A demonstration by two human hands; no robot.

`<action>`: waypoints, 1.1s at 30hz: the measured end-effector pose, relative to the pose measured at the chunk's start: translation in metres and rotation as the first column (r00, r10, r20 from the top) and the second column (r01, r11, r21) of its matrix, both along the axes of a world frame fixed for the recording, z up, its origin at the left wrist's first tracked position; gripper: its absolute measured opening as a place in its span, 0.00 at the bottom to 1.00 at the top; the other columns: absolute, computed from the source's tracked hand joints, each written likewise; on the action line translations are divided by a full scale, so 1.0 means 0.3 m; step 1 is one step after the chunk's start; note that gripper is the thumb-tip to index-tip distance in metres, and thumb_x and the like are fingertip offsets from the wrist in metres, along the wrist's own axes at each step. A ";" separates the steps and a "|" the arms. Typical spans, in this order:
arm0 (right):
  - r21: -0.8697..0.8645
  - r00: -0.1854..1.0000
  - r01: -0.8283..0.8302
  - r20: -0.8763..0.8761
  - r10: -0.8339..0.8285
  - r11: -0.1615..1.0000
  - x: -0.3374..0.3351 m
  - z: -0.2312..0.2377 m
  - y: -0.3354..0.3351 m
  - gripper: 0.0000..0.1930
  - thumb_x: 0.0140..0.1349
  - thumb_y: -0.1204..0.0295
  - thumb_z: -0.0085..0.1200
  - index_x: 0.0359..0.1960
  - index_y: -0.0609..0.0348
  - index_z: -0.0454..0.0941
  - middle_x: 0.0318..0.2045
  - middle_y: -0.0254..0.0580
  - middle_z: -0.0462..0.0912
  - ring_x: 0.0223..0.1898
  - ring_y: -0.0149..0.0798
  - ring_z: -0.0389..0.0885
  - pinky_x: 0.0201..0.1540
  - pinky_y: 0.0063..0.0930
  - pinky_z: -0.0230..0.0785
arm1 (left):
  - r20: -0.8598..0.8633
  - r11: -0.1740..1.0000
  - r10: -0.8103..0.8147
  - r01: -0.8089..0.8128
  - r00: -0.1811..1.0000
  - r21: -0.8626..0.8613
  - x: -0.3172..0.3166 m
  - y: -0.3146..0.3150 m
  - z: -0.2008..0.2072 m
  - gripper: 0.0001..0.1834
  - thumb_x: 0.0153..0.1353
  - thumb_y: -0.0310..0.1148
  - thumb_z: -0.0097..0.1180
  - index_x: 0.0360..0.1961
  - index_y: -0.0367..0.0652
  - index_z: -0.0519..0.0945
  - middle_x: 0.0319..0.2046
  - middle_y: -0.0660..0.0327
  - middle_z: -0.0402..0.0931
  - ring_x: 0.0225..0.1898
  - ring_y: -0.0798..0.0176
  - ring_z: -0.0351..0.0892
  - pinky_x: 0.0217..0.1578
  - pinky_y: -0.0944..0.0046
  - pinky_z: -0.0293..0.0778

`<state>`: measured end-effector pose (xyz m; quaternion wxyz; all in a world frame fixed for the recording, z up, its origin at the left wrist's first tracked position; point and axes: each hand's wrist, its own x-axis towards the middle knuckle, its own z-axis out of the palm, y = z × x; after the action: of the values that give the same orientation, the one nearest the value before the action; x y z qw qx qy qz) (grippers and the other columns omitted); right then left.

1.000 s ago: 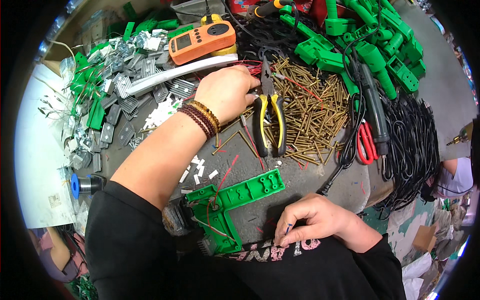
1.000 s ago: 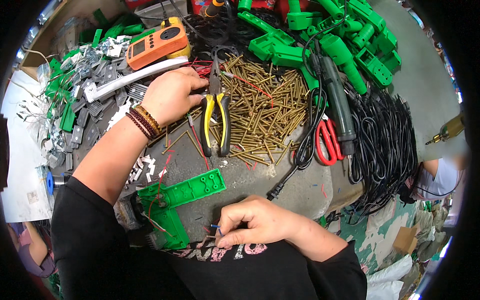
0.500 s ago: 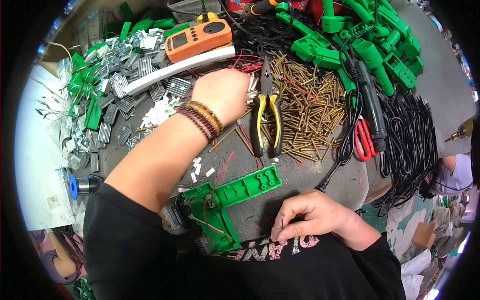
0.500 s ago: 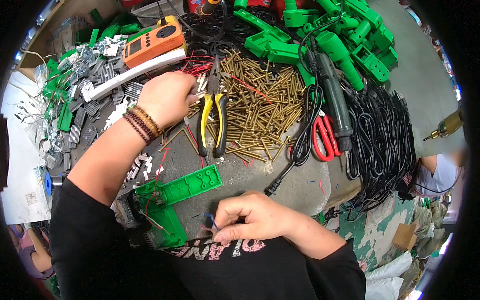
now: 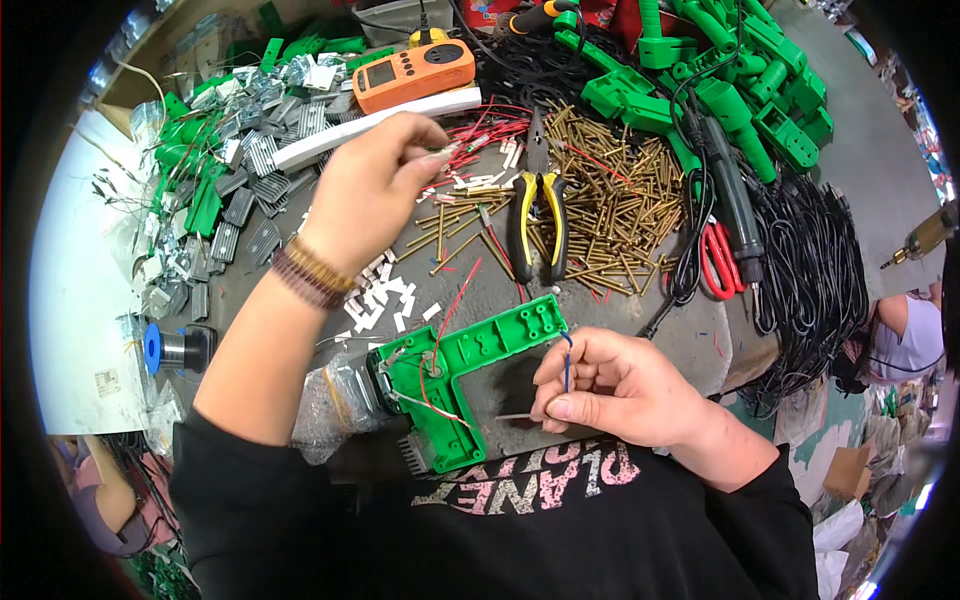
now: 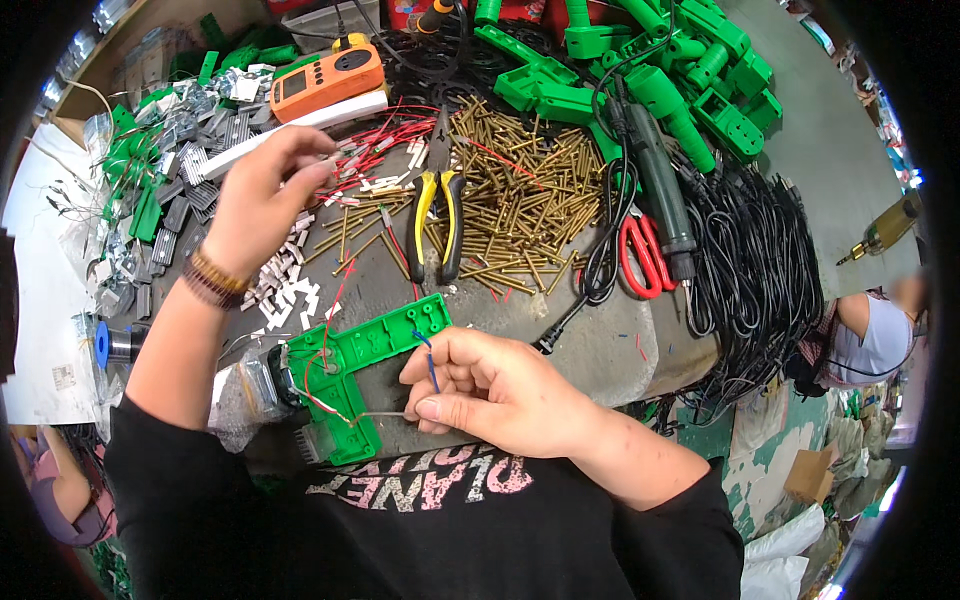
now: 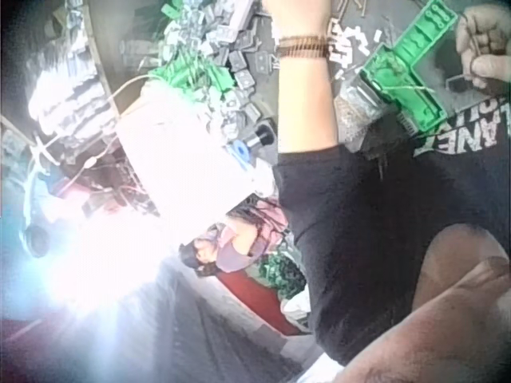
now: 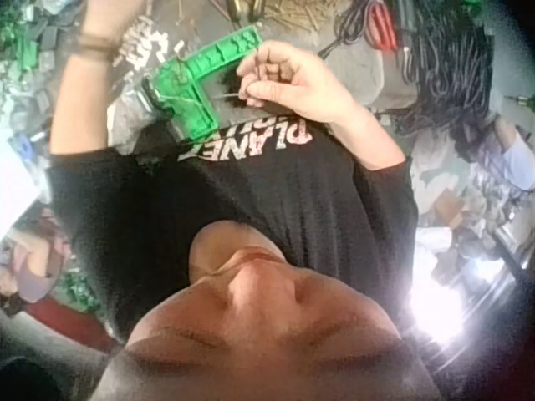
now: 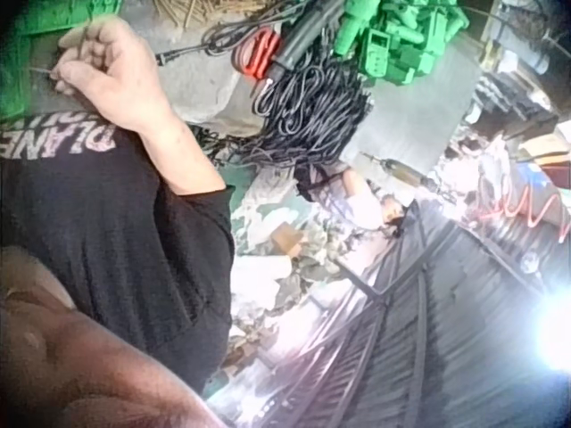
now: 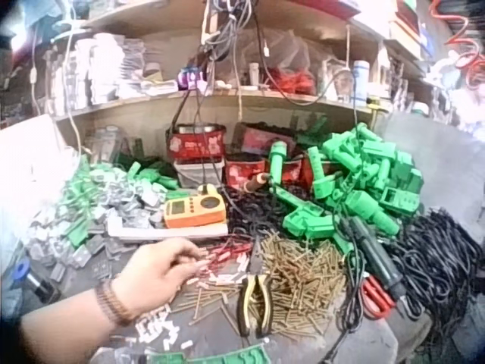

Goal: Assembling the internal components of a handheld tool, involving soldering wires and closing the green plastic casing.

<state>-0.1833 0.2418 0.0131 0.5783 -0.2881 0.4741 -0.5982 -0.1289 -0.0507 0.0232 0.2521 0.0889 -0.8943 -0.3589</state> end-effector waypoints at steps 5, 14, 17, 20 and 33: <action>0.046 0.989 -0.102 -0.103 0.106 0.994 0.006 0.022 0.001 0.11 0.73 0.68 0.53 0.47 0.65 0.77 0.39 0.36 0.83 0.40 0.25 0.80 0.43 0.22 0.75 | 0.000 0.998 -0.050 0.050 0.999 -0.024 0.169 0.119 0.063 0.08 0.68 0.24 0.53 0.45 0.34 0.80 0.35 0.60 0.83 0.36 0.70 0.82 0.39 0.68 0.76; -0.042 0.880 -0.041 -0.475 0.016 0.998 0.046 0.064 -0.019 0.10 0.66 0.68 0.62 0.39 0.63 0.84 0.32 0.37 0.84 0.33 0.29 0.81 0.39 0.23 0.73 | -0.134 0.981 0.002 -0.028 0.991 -0.191 0.103 0.065 0.037 0.06 0.67 0.28 0.53 0.41 0.37 0.78 0.35 0.49 0.81 0.38 0.46 0.83 0.39 0.56 0.77; -0.048 0.825 0.034 -0.562 -0.055 0.998 0.040 0.064 -0.009 0.09 0.65 0.68 0.63 0.39 0.62 0.84 0.31 0.38 0.83 0.32 0.28 0.80 0.36 0.25 0.72 | -0.087 0.998 0.020 -0.014 0.996 0.067 0.268 0.227 0.129 0.04 0.61 0.22 0.58 0.38 0.36 0.80 0.31 0.57 0.81 0.32 0.60 0.81 0.36 0.64 0.76; -0.123 0.806 0.019 -0.585 -0.088 0.992 0.068 0.101 -0.020 0.09 0.62 0.68 0.65 0.36 0.61 0.84 0.26 0.37 0.80 0.27 0.31 0.78 0.30 0.27 0.69 | -0.079 0.968 -0.066 0.083 0.995 0.236 0.454 0.364 0.131 0.08 0.57 0.19 0.64 0.36 0.43 0.82 0.29 0.60 0.80 0.30 0.61 0.79 0.34 0.63 0.74; -0.284 0.713 0.068 -0.656 -0.246 0.956 0.097 0.119 0.004 0.06 0.54 0.75 0.68 0.32 0.60 0.83 0.21 0.32 0.74 0.19 0.25 0.71 0.21 0.22 0.61 | -0.031 0.614 -0.150 0.118 0.988 0.781 0.498 0.477 0.054 0.08 0.61 0.21 0.65 0.40 0.36 0.79 0.37 0.58 0.82 0.37 0.67 0.82 0.40 0.68 0.79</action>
<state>-0.1543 0.2430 0.0487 0.2700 -0.5140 0.6011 -0.5491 0.0204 0.0924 0.0394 0.1443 0.1291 -0.6590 -0.7268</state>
